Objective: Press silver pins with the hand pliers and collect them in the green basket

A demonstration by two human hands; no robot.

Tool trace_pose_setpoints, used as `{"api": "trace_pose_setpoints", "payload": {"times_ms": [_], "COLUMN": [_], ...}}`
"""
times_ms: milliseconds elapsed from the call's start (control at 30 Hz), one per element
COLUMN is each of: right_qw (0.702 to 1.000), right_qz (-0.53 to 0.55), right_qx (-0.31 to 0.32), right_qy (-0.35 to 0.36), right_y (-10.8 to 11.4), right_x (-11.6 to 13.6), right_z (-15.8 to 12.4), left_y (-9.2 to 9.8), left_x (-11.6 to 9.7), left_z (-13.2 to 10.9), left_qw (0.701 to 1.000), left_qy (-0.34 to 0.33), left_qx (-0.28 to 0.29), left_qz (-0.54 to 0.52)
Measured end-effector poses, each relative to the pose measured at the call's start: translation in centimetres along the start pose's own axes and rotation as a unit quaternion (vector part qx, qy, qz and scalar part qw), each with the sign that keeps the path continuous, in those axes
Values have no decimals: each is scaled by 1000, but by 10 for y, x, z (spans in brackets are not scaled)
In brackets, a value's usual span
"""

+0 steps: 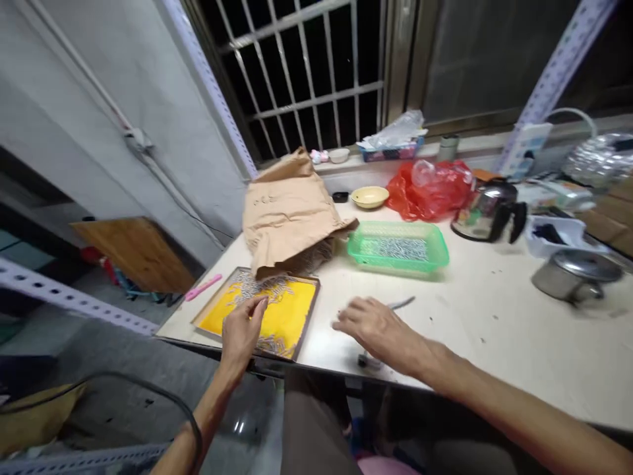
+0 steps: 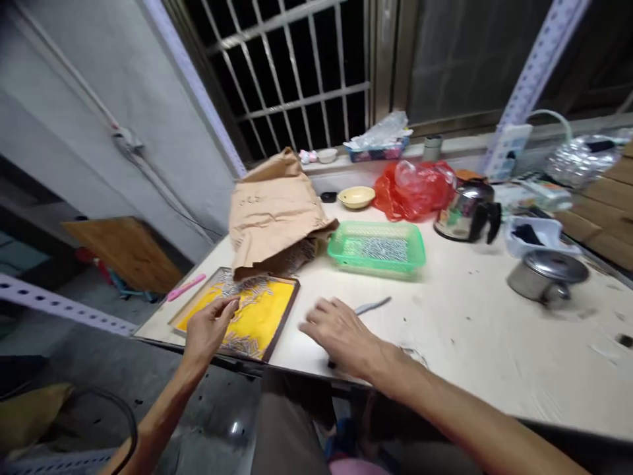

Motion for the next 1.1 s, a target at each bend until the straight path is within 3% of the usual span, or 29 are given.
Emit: {"api": "trace_pose_setpoints", "payload": {"times_ms": [67, 133, 200, 333, 533, 767, 867, 1100], "right_qw": [996, 993, 992, 989, 987, 999, 997, 988], "right_qz": [-11, -16, -22, -36, -66, -1, 2, -13], "right_qx": [84, 117, 125, 142, 146, 38, 68, 151], "right_qy": [-9, -9, -9, -1, 22, -36, -31, 4], "right_y": [-36, -62, -73, -70, -72, -53, -48, -59], "right_x": [-14, -25, -29, -26, -24, -30, -33, -27], "right_z": [-28, -47, -54, -48, -40, -35, -36, -43], "left_y": [7, 4, -4, -15, -20, -26, -25, -23], "left_x": [27, 43, 46, 36, 29, 31, 31, 28], "left_z": [3, -4, -12, -18, -10, -8, -11, -14], "left_qw": [999, 996, 988, 958, 897, 866, 868, 868], "left_qy": [17, 4, -28, -107, -234, -292, -304, -284], "left_qx": [37, 77, 131, 229, 317, 341, 342, 362], "left_qz": [25, 48, 74, 136, 198, 218, 193, 187]}}
Point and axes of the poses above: each hand's wrist, its own z-axis towards the middle knuckle, its own y-axis out of the back of the hand, x = y × z, the point moved 1 cm from there along z, towards the middle knuckle, and after that the axes turned 3 degrees about -x, right-handed, at the moved point
